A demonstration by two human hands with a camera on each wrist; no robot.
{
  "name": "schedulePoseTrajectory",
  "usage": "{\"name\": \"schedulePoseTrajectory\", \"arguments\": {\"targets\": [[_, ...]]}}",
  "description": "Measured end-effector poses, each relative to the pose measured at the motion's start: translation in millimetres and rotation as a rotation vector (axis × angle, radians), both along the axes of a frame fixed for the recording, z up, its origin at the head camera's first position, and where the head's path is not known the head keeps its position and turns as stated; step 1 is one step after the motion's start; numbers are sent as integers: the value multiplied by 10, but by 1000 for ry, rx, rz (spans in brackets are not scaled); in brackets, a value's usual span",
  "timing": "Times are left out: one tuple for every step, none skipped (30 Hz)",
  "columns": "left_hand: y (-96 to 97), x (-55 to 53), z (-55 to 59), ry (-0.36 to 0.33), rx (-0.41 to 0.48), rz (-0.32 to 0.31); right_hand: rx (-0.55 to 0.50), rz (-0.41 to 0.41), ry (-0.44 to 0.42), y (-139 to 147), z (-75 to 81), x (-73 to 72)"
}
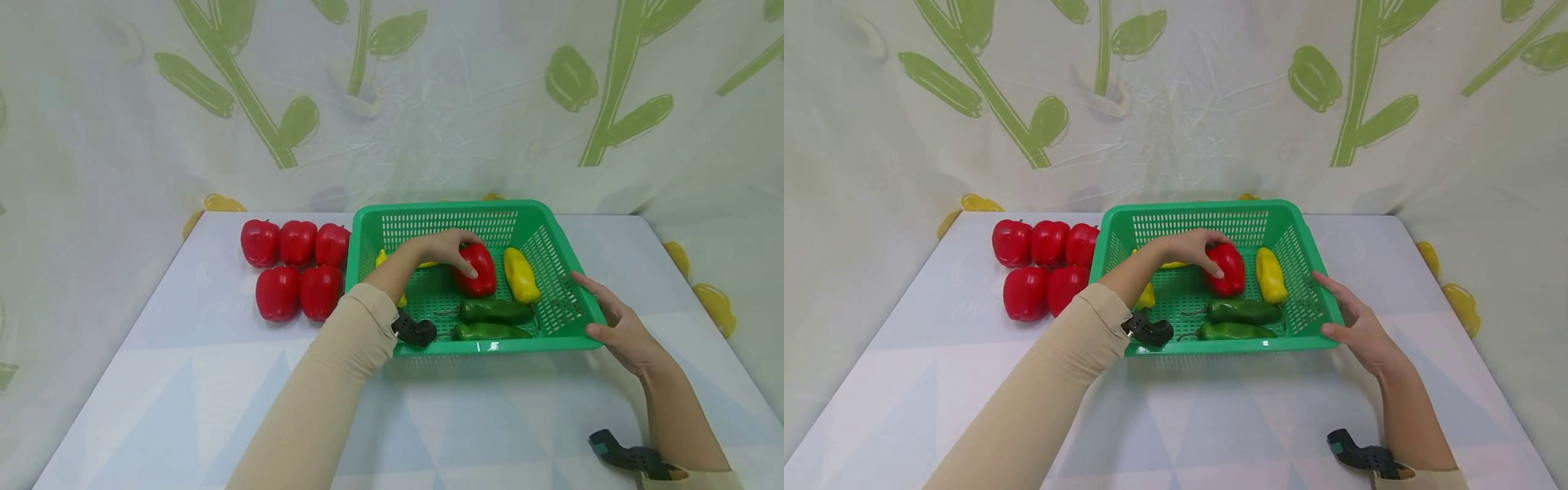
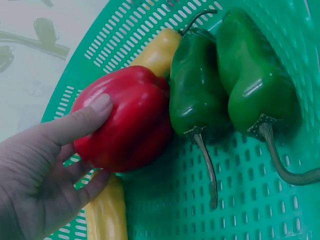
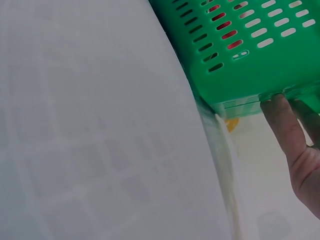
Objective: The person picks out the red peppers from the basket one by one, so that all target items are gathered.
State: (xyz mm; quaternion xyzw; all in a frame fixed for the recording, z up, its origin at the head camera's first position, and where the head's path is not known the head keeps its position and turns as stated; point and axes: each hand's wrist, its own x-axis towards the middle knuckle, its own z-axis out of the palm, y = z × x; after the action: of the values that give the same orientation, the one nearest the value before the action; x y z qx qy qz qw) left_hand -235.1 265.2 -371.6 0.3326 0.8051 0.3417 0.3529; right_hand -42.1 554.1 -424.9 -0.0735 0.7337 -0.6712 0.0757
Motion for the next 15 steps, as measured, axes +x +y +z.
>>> {"name": "schedulePoseTrajectory", "arguments": {"targets": [[3, 3, 4, -16, 18, -1, 2, -2, -2, -1, 3, 1], [7, 6, 7, -33, 35, 0, 4, -3, -3, -1, 4, 2], [14, 12, 7, -48, 48, 0, 6, -5, -4, 0, 5, 3], [21, 17, 5, -62, 53, 1, 8, -8, -5, -1, 5, 5], [29, 24, 2, -81, 53, 6, 9, -8, -4, 1, 1, 7], [34, 33, 0, -90, 47, 5, 14, -12, -3, 0, -1, 8], [39, 40, -5, -101, 40, 5, 13, -13, -3, -1, -5, 9], [44, 46, -13, -115, 33, 6, 15, -14, -2, -2, -9, 8], [47, 53, -20, -127, 28, 6, 19, -15, -2, -3, -13, 7], [47, 58, -24, -134, 22, 6, 22, -16, -2, -6, -15, 6], [47, 62, -28, -141, 23, 4, 25, -16, -2, -7, -17, 4], [46, 63, -31, -136, 24, -2, 28, -17, -3, -10, -16, 0], [45, 64, -32, -139, 30, -3, 28, -15, -3, -8, -16, -2], [42, 63, -31, -137, 35, -6, 31, -15, -2, -7, -15, -3], [37, 63, -28, -132, 40, -12, 31, -15, -3, -6, -14, -5]]}}
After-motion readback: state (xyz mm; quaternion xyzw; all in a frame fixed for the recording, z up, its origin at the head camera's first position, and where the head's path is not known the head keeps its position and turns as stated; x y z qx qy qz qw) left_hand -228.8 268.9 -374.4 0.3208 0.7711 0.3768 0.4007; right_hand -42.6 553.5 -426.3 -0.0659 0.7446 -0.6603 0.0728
